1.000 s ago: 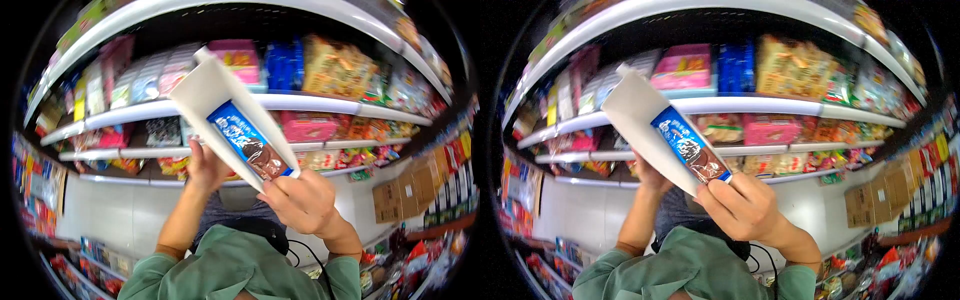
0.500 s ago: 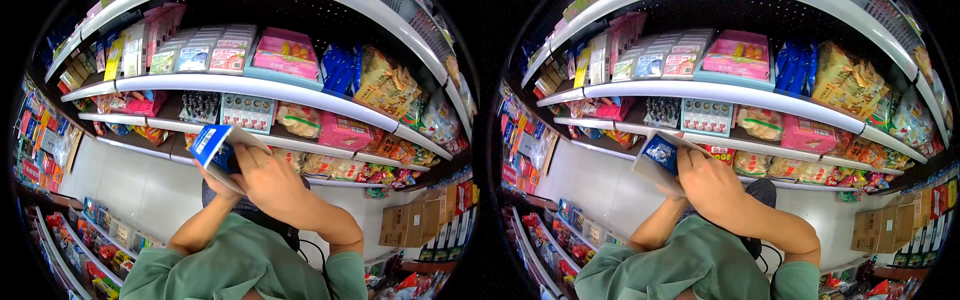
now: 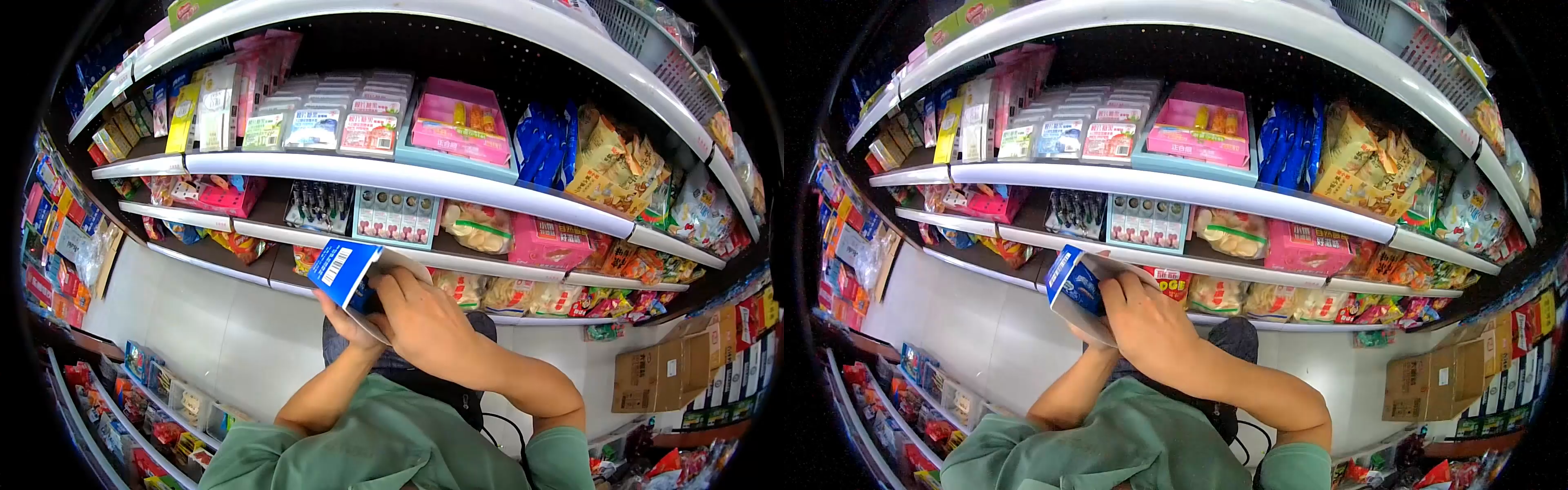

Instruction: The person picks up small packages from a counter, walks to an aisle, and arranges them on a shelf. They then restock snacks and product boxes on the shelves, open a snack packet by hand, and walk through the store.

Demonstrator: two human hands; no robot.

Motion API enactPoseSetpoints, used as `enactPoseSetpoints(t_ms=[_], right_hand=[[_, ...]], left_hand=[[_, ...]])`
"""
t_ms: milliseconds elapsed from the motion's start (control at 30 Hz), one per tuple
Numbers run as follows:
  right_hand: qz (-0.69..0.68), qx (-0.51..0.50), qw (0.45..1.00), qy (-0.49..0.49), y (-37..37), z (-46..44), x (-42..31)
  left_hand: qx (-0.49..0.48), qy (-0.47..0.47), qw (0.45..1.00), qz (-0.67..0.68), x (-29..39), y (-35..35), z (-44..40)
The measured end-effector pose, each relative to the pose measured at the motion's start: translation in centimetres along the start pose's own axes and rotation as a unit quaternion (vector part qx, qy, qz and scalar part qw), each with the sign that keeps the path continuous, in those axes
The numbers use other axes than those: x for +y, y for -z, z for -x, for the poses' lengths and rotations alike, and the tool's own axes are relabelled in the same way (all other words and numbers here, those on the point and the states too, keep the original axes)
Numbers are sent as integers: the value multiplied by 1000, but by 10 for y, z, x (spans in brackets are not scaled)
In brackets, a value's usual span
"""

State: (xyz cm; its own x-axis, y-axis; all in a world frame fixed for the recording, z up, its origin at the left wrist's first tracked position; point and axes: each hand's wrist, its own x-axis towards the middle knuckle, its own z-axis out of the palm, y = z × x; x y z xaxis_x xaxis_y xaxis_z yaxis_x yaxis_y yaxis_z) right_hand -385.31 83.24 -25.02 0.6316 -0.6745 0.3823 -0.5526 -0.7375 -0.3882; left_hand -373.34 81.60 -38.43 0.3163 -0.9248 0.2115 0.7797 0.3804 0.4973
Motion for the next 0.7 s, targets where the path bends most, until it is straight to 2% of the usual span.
enactPoseSetpoints(t_ms=[33,100,167,233,300,333,400,467,533,633,700], right_hand=[[-50,8,999,-10,0,-2,2],[-68,44,997,-8,-7,-5,0],[-114,65,990,-41,-12,-7,-3],[-97,80,992,-13,-6,-10,-6],[-84,15,996,-14,7,-12,-11],[-81,12,997,-14,17,-13,-14],[-77,59,995,-9,44,-21,-16],[2,99,994,51,75,-39,3],[129,172,974,66,104,-64,36],[191,101,974,-68,146,-120,93],[195,94,973,-75,157,-152,136]], left_hand=[[13,-17,1000,4,2,-5,-1],[30,-13,999,9,5,-10,0],[-33,-35,999,9,5,-4,-2],[-58,-59,996,-16,10,-6,-8],[79,-45,996,-7,19,-14,-8],[110,-44,992,44,21,-11,-13],[174,-71,981,53,33,-13,-24],[201,-97,975,22,50,-2,-31],[167,-77,983,12,59,51,-32],[178,-51,983,-2,72,66,-13],[187,-51,981,-14,79,63,-2]])
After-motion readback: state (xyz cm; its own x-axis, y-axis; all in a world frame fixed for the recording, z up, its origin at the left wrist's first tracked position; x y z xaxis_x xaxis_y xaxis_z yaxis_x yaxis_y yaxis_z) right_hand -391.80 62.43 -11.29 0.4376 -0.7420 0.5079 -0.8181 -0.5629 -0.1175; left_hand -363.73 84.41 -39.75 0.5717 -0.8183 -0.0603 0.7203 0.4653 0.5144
